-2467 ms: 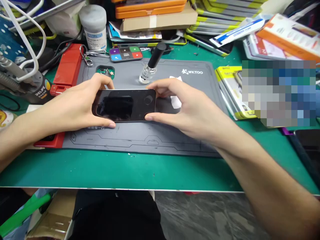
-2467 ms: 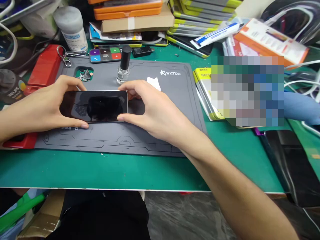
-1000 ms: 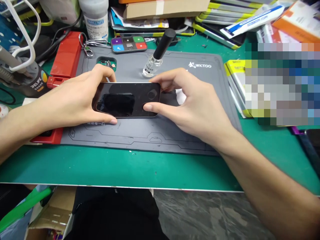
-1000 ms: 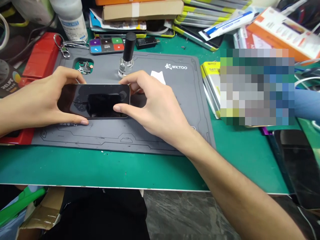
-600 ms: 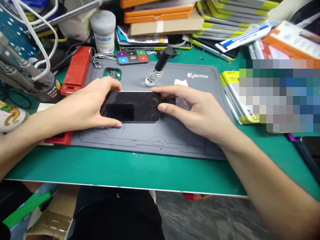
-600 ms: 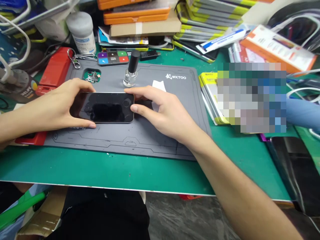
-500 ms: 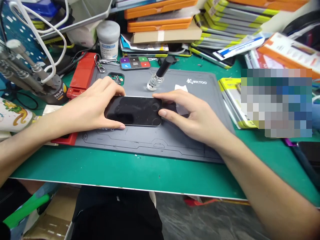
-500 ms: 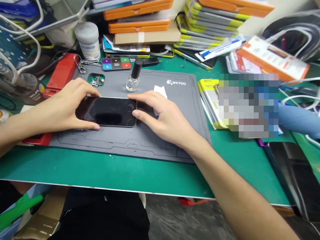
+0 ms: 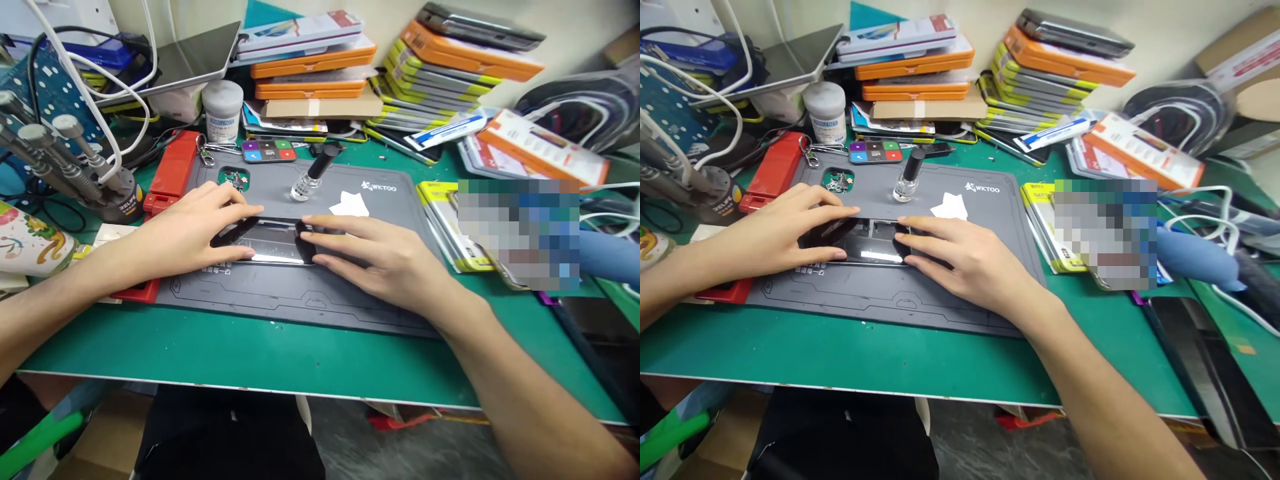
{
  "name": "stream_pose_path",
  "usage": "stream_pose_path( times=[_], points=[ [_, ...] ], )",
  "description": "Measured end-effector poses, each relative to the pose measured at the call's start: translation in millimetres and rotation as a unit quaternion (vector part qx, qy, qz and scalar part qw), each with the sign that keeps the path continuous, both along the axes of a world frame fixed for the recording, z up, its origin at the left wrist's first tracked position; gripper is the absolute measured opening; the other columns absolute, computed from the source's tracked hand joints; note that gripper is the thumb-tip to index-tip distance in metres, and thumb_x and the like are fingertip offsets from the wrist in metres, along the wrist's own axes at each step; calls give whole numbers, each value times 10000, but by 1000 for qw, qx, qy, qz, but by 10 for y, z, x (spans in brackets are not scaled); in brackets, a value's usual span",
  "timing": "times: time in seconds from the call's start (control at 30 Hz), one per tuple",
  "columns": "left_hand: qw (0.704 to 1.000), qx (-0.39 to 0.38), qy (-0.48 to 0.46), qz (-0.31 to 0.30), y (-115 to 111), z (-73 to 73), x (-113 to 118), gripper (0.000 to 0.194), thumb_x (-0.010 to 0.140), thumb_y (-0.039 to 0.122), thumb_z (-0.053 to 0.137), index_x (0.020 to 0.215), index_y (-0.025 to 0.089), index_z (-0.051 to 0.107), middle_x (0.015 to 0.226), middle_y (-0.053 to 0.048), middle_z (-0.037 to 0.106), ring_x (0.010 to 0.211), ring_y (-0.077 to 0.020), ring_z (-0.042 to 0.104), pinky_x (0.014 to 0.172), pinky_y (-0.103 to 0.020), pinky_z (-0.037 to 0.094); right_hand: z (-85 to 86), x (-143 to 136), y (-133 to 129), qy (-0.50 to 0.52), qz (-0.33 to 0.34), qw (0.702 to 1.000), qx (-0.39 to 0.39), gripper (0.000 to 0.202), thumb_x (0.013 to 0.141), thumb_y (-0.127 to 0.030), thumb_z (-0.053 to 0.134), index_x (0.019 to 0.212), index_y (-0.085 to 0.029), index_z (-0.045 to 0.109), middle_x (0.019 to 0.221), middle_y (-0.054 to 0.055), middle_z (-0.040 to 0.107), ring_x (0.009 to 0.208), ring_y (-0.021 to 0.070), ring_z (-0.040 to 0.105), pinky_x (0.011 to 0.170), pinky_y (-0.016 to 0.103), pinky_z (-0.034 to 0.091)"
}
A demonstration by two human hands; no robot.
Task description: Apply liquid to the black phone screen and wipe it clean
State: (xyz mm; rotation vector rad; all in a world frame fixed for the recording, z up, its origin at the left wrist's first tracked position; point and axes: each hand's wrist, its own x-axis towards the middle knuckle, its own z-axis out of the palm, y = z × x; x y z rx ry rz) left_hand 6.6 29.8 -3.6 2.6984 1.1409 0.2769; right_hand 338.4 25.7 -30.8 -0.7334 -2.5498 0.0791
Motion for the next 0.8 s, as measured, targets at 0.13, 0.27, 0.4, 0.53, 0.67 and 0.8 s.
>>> stream_pose_path(
  times=[0.13, 0.27, 0.4, 0.53, 0.67, 0.8],
  points=[
    [998, 33, 6, -48, -2, -18, 1, 488, 1099, 539, 542, 1487, 271, 666, 1515, -111, 635, 1378, -309, 592, 1208, -491, 449, 37, 13, -25, -1, 28, 997, 76, 166, 1006, -121, 708, 1143, -166, 791, 1233, 113, 830, 1071, 255, 818, 930, 394, 682],
    [995, 54, -12, -81, 0, -45, -14, 495, 1118, 524, 514, 1505, 251, 657, 1534, -99, 663, 1431, -289, 602, 1223, -467, 474, 85, -15, -39, -9, 41, 994, 105, 125, 1002, -114, 717, 1093, -155, 792, 1190, 100, 844, 1052, 250, 827, 910, 379, 695],
    [992, 76, -20, -96, -5, -61, -18, 494, 1131, 508, 492, 1510, 237, 654, 1534, -85, 671, 1440, -277, 622, 1228, -455, 496, 119, -28, -70, -19, 51, 991, 124, 122, 1005, -95, 705, 1085, -134, 788, 1193, 102, 843, 1027, 250, 833, 882, 380, 705],
    [991, 84, -17, -104, -13, -63, -11, 477, 1134, 487, 495, 1513, 242, 651, 1551, -66, 654, 1444, -265, 630, 1237, -438, 506, 130, -13, -105, -42, 53, 987, 148, 154, 1005, -72, 688, 1123, -109, 779, 1213, 126, 836, 1024, 253, 831, 889, 390, 702],
    [990, 88, -9, -107, -25, -63, -13, 494, 1110, 498, 551, 1513, 231, 651, 1558, -75, 643, 1441, -272, 635, 1228, -437, 523, 122, 6, -120, -44, 59, 986, 150, 182, 1006, -60, 676, 1155, -108, 770, 1237, 134, 828, 1052, 248, 819, 906, 383, 688],
    [991, 93, 2, -94, -43, -66, -13, 509, 1086, 518, 594, 1497, 226, 664, 1564, -81, 636, 1437, -278, 638, 1229, -429, 524, 117, 12, -133, -56, 60, 984, 155, 188, 1008, -49, 664, 1156, -106, 766, 1246, 141, 824, 1081, 250, 808, 913, 382, 678]
  ],
)
